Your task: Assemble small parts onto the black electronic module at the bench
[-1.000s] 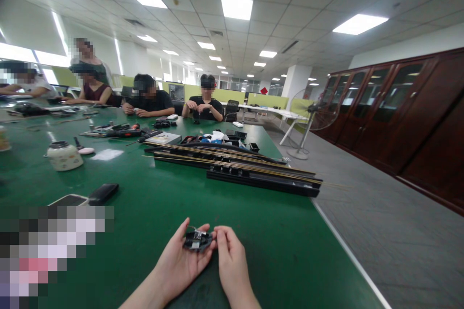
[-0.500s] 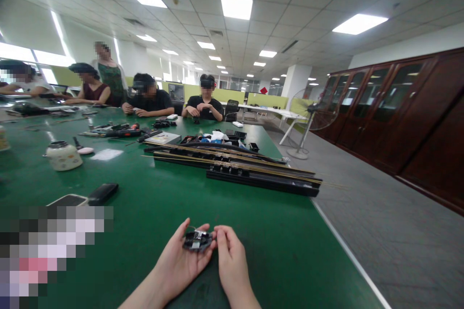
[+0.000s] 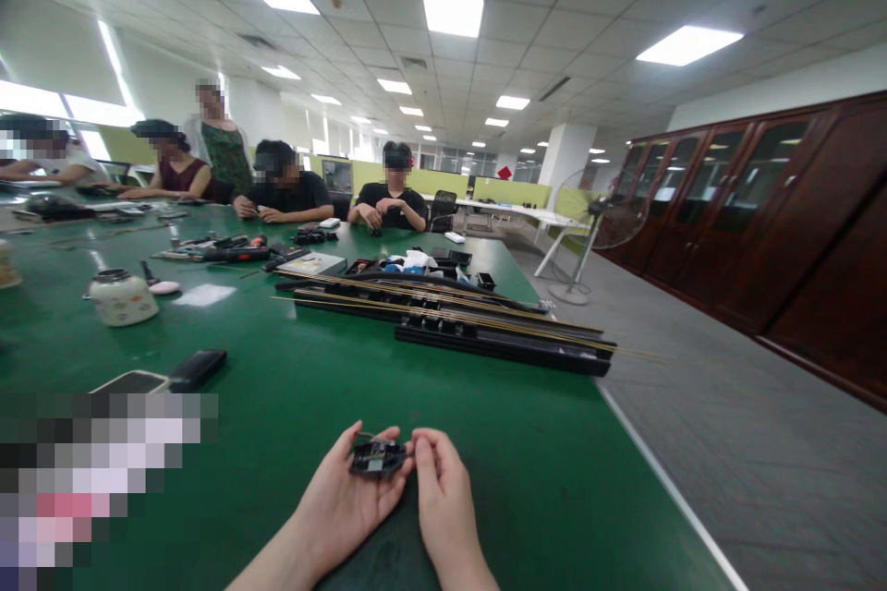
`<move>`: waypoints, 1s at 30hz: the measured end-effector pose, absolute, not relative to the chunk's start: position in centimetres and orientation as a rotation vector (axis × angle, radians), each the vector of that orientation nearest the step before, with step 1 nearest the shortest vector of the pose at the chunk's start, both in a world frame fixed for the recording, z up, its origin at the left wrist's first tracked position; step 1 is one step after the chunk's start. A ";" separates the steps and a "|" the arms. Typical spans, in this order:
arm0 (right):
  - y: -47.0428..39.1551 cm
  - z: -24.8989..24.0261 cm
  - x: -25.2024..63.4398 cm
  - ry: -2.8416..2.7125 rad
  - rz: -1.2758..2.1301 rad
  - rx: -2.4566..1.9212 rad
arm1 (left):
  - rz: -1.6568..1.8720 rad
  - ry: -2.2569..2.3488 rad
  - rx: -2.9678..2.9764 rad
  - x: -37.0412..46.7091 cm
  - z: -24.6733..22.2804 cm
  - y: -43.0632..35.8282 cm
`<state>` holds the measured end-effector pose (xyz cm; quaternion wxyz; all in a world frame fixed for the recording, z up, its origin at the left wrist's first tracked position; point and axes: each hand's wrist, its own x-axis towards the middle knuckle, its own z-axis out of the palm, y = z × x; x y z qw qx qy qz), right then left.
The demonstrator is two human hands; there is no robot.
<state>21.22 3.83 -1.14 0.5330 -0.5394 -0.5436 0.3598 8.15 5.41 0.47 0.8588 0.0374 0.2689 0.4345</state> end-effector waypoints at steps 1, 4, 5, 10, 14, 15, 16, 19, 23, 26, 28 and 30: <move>3.8 -1.2 21.3 -1.293 0.857 -1.291 | 0.917 0.572 0.078 8.2 0.5 5.4; 3.8 -1.3 21.3 -1.292 0.838 -1.300 | 0.928 0.588 0.071 8.2 0.5 5.4; 3.8 -1.3 21.3 -1.293 0.828 -1.297 | 0.930 0.590 0.068 8.2 0.5 5.3; 3.5 -1.1 21.0 -1.364 0.813 -1.259 | 0.932 0.577 0.058 8.2 0.4 5.4; 3.2 -1.0 20.8 -1.505 0.687 -1.212 | 0.913 0.545 0.056 8.3 0.5 5.4; 3.1 -1.0 20.8 -1.532 0.664 -1.212 | 0.910 0.537 0.060 8.4 0.5 5.4; 3.1 -1.0 20.7 -1.553 0.656 -1.218 | 0.910 0.532 0.063 8.4 0.5 5.4; 3.0 -0.8 20.6 -1.584 0.676 -1.252 | 0.918 0.530 0.064 8.3 0.5 5.5; 2.9 -0.4 20.4 -1.599 0.715 -1.299 | 0.922 0.538 0.066 8.3 0.5 5.5; 2.9 -0.2 20.3 -1.591 0.731 -1.322 | 0.919 0.542 0.076 8.2 0.4 5.5; 2.9 -0.2 20.3 -1.591 0.739 -1.326 | 0.916 0.546 0.076 8.2 0.3 5.5; 2.9 -0.1 20.3 -1.601 0.741 -1.328 | 0.917 0.544 0.076 8.2 0.2 5.6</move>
